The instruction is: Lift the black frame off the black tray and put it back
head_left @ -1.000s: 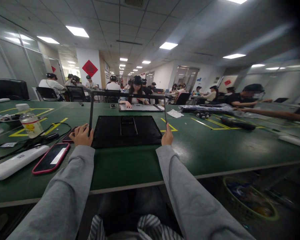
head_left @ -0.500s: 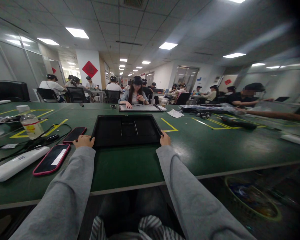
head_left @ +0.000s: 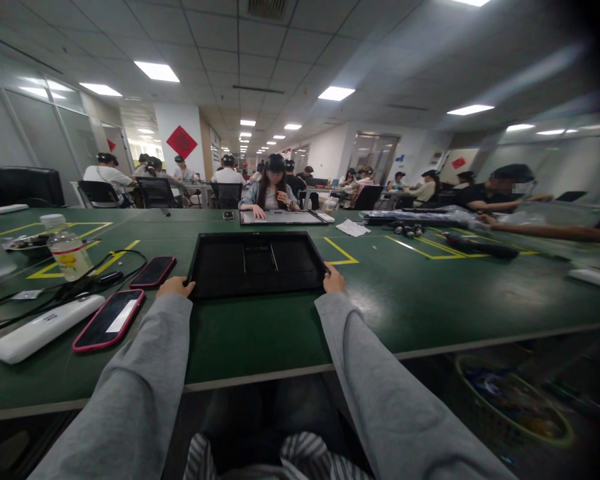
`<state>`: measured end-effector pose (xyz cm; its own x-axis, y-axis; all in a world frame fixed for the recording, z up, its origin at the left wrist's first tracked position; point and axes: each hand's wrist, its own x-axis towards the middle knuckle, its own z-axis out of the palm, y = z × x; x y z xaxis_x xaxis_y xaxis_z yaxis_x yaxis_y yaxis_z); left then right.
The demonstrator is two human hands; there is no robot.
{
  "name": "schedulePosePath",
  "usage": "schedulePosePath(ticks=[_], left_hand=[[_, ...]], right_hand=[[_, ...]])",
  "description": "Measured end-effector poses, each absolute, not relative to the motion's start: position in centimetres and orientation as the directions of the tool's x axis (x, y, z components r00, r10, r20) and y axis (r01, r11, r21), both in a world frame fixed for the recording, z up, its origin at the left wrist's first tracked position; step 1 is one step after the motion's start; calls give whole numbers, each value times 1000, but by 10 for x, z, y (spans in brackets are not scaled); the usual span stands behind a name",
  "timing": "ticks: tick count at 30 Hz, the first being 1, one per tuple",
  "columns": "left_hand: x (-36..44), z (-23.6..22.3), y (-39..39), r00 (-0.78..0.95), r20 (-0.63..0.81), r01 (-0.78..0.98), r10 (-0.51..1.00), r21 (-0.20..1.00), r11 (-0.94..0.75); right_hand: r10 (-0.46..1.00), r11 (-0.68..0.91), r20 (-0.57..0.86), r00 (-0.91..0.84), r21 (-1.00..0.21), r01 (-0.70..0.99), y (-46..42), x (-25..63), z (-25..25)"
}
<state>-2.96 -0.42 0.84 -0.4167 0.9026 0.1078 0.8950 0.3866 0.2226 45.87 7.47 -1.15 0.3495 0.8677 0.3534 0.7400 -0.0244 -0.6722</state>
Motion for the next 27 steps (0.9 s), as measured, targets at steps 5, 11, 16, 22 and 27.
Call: schedulePosePath(ticks=[5, 11, 16, 22, 27], left_hand=[[-36, 5, -2, -407, 105, 892, 907, 259, 370], [-35, 11, -5, -362, 249, 922, 898, 241, 305], [-7, 15, -8, -77, 632, 981, 771, 186, -55], [31, 1, -6, 328, 340, 884, 881, 219, -413], [35, -4, -1, 380, 239, 866, 894, 249, -434]], right_hand=[[878, -16, 352, 325, -657, 754, 80, 462, -16], [804, 18, 484, 344, -599, 801, 84, 459, -22], [670, 103, 638, 378, -585, 804, 81, 457, -13], [682, 447, 728, 71, -492, 747, 62, 429, -2], [763, 588, 566, -313, -404, 701, 38, 392, -4]])
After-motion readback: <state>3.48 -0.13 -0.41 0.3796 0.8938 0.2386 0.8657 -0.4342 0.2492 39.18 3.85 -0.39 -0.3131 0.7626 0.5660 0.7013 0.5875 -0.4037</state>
